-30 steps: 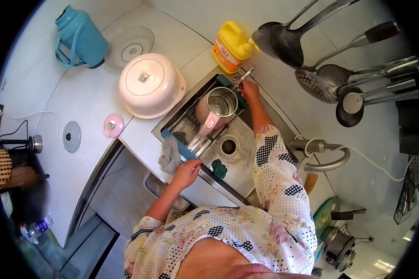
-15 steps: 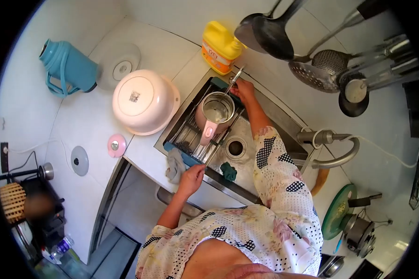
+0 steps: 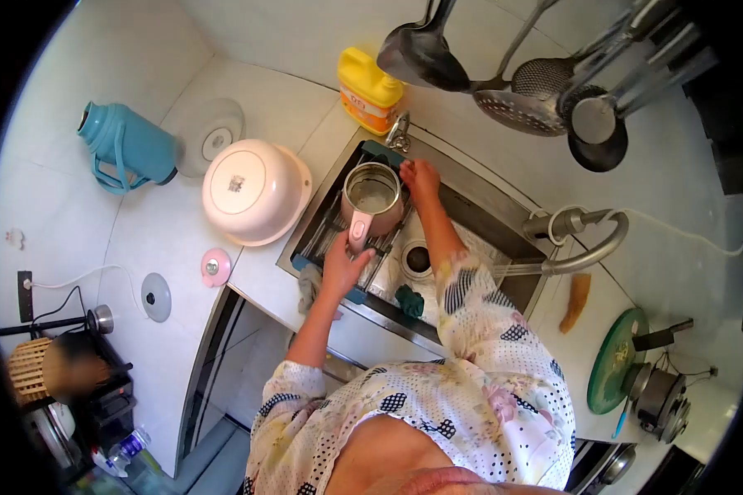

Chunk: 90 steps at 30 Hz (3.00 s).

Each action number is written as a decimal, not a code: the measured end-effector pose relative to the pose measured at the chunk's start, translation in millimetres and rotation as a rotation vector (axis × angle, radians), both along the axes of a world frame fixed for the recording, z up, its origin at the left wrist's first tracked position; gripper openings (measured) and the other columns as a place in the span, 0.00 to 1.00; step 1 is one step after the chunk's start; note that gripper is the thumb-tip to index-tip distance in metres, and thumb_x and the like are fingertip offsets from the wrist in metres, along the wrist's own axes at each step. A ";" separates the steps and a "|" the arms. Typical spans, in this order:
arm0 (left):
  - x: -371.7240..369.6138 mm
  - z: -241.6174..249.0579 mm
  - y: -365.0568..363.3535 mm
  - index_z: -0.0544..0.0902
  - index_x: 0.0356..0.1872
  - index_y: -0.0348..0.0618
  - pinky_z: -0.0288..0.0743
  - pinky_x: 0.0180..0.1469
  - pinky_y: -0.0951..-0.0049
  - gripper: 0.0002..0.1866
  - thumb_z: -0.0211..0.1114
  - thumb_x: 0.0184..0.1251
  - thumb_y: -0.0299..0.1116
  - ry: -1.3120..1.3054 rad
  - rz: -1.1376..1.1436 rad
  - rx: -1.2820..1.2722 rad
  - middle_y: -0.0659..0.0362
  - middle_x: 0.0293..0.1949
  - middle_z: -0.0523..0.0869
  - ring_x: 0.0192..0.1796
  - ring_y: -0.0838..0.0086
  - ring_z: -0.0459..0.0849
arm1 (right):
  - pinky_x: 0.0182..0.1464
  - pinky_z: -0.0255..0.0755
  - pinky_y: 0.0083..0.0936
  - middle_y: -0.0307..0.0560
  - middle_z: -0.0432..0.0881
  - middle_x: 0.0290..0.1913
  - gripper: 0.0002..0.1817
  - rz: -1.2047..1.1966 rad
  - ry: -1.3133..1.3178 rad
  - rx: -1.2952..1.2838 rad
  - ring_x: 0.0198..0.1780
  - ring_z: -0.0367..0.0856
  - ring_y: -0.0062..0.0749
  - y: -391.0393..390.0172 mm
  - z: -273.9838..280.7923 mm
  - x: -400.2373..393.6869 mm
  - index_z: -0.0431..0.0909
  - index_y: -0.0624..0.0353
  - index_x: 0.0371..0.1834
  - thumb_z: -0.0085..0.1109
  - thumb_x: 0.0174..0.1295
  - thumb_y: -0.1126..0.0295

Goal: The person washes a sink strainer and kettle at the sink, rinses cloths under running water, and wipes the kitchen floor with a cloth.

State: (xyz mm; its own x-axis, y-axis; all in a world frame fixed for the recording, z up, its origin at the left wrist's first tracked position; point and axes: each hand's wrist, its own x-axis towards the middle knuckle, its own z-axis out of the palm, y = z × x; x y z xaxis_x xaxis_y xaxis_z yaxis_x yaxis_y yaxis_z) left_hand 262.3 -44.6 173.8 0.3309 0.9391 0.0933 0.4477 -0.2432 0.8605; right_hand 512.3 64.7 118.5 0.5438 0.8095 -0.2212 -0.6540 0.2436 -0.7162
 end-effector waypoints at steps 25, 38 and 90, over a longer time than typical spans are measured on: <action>-11.5 -33.2 12.3 0.79 0.31 0.33 0.72 0.33 0.69 0.16 0.69 0.44 0.34 -0.067 0.451 0.182 0.55 0.24 0.81 0.27 0.70 0.78 | 0.35 0.73 0.22 0.43 0.79 0.43 0.12 0.107 -0.471 -0.495 0.40 0.79 0.28 -332.3 -155.7 18.4 0.71 0.60 0.48 0.48 0.64 0.70; -90.5 47.9 -110.8 0.79 0.33 0.35 0.69 0.32 0.80 0.11 0.68 0.45 0.24 -0.262 0.347 0.226 0.63 0.27 0.79 0.29 0.81 0.74 | 0.23 0.70 0.25 0.50 0.78 0.32 0.09 -0.372 0.081 -0.263 0.26 0.74 0.29 -262.0 -102.2 142.9 0.70 0.66 0.42 0.48 0.63 0.71; -150.4 -90.0 -197.1 0.79 0.30 0.39 0.72 0.31 0.72 0.11 0.69 0.42 0.29 -0.053 0.423 0.166 0.59 0.24 0.81 0.25 0.74 0.76 | 0.60 0.59 0.59 0.48 0.75 0.47 0.15 0.310 0.638 -0.164 0.54 0.70 0.45 -285.6 -154.7 -2.5 0.71 0.56 0.42 0.54 0.56 0.61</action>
